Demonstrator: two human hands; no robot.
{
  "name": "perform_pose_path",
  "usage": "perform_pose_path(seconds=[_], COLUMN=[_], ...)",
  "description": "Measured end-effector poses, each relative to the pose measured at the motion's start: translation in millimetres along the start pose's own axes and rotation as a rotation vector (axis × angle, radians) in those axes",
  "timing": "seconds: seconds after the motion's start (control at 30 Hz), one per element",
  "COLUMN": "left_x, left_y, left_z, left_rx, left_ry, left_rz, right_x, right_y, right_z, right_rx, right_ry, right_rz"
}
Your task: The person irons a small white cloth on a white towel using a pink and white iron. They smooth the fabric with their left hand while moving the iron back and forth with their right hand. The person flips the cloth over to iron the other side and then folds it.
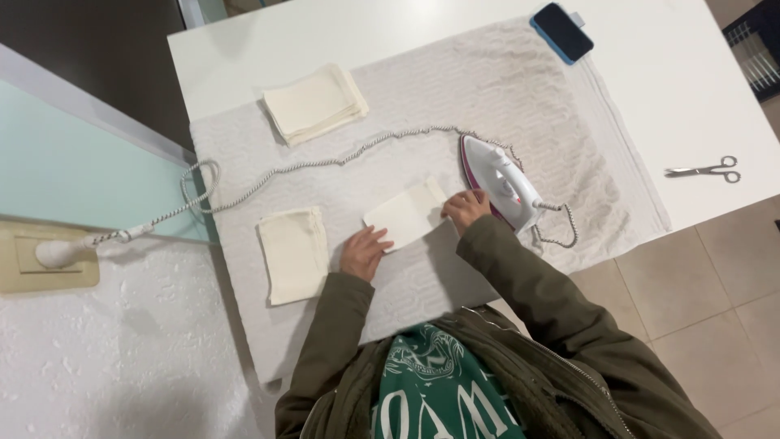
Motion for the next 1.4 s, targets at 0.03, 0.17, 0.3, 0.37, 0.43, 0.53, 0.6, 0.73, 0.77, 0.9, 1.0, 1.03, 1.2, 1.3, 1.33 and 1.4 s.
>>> perform_pose_path(seconds=[0.03, 0.17, 0.3, 0.37, 0.43, 0.53, 0.6, 0.73, 0.77, 0.9, 1.0, 1.03, 1.2, 1.3, 1.33, 1.4], left_x=[-4.3, -24.1, -31.7, -14.7, -14.4, -10.4, -6.7, -12.8, -5.3, 0.0, -2.9, 1.5, 8.0, -7.1, 0.6, 11.5], left_y=[-6.5, -22.8, -16.9, -7.7, -3.3, -8.8, -5.4, -12.2, -8.4, -4.6, -14.7, -13.0, -3.8, -17.7, -12.4, -3.1], left_z=[11.8, 49.7, 61.2, 60.0, 49.3, 61.6, 52.4, 63.2, 63.7, 57.5, 61.5, 62.9, 57.6, 60.3, 60.3, 49.2], left_rx=[0.0, -0.033, 0.03, 0.053, 0.094, 0.1, 0.105, 0.092, 0.084, 0.086, 0.151, 0.148, 0.132, 0.209, 0.197, 0.151], left_ry=[0.008, -0.023, 0.103, 0.09, 0.059, 0.023, 0.062, 0.014, 0.038, 0.054, 0.092, 0.093, 0.119, 0.058, 0.064, 0.12], left_rz=[0.001, -0.104, -0.188, -0.195, -0.213, -0.252, -0.271, -0.295, -0.286, -0.317, -0.371, -0.373, -0.405, -0.417, -0.415, -0.422], right_x=[2.8, 28.7, 49.3, 68.8, 88.1, 85.0, 68.2, 17.7, -0.4, -61.3, -91.7, -92.6, -100.4, -88.8, -98.5, -110.4], right_y=[2.9, 39.6, 111.3, 110.0, 103.6, 82.0, 79.6, 59.4, 40.1, -2.1, -12.1, -19.6, -40.7, -60.4, -50.7, -28.6], right_z=[2.7, -2.4, -29.3, -24.4, -30.2, -21.7, -19.8, -38.9, -33.9, -39.6, -53.4, -60.6, -77.9, -81.7, -80.3, -85.9], right_rx=[-0.006, 0.114, 0.054, -0.149, -0.328, -0.543, -0.648, -0.702, -0.692, -0.726, -0.566, -0.568, -0.521, -0.498, -0.509, -0.454], right_ry=[0.003, -0.182, -0.531, -0.763, -0.978, -0.886, -0.803, -0.792, -0.787, -0.731, -0.703, -0.702, -0.75, -0.711, -0.716, -0.721], right_rz=[-0.004, 0.139, -0.014, -0.152, -0.291, -0.306, -0.205, -0.259, -0.281, -0.395, -0.422, -0.426, -0.32, -0.263, -0.269, -0.35])
Point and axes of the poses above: each hand's wrist, its own z-axis away from the middle knuckle, its own y-axis out of the back of the hand, x = y × z, the point moved 1 cm from there along -z, towards the middle knuckle, and after that the axes turned 5 degrees about -x, right-handed, at the moved point
